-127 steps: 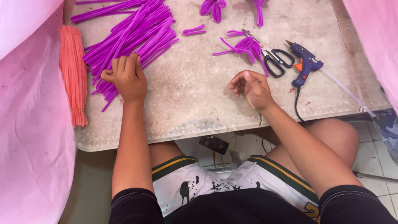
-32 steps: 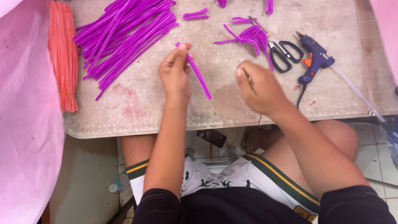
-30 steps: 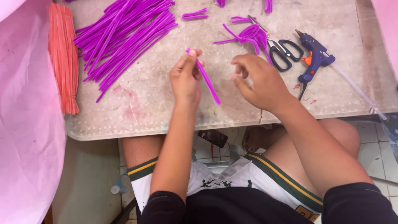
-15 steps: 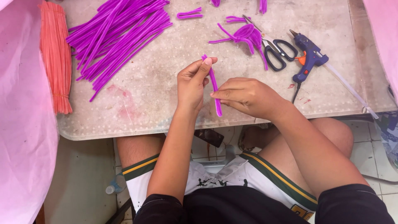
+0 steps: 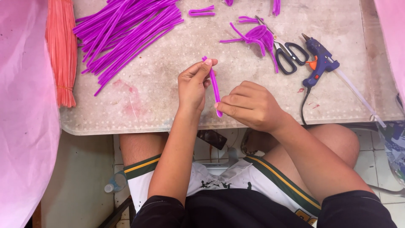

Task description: Preparing decorative petals by twisting and shaping purple pipe cleaners at a design station.

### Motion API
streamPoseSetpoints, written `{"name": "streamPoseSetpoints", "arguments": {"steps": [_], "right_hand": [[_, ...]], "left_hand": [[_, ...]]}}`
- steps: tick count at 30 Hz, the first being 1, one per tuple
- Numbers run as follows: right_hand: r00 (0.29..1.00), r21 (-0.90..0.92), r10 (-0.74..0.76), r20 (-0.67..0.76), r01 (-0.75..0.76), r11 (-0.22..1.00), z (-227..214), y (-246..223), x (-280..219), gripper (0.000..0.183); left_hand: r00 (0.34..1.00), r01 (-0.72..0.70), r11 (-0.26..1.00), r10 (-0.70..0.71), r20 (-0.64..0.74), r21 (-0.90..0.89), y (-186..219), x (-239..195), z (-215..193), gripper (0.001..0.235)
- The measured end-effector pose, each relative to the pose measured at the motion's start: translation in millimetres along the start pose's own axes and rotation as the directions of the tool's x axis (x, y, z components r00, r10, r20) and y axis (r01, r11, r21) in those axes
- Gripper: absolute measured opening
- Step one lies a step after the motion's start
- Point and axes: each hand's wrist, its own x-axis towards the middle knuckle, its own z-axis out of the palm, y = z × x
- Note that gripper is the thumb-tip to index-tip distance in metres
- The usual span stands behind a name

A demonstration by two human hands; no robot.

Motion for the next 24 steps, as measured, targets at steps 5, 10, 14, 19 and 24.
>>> {"name": "streamPoseSetpoints", "arguments": {"steps": [5,10,14,19,24], "right_hand": [[0.997,0.052,-0.068,-0.039,0.070,0.996,-1.2,-28.4,21.3,0.017],[0.974,0.093,-0.213,-0.073,0.219,0.971,12.3,-43.4,26.3,0.022],[0.996,-0.053,0.010,-0.086,-0.014,0.998,26.2,37.8,7.3,0.018],[0.952,-0.299,0.289,0.099,-0.249,0.921,59.8,132.7,38.6,0.022],[0.747,-0.579,0.621,0.236,-0.406,0.708,123.6,201.5,47.6,0.029]], "left_hand": [[0.998,0.042,0.994,-0.046,-0.038,-0.098,-9.8,10.8,-13.6,0.017],[0.997,0.059,0.950,-0.074,-0.038,-0.307,-21.9,33.8,-46.5,0.017],[0.992,0.076,0.906,-0.028,0.120,-0.417,-47.9,39.7,-62.9,0.018],[0.961,0.191,0.850,-0.061,0.270,-0.491,-41.0,45.7,-68.9,0.016],[0.964,0.172,0.869,-0.051,0.263,-0.463,-41.2,41.7,-67.9,0.018]]}}
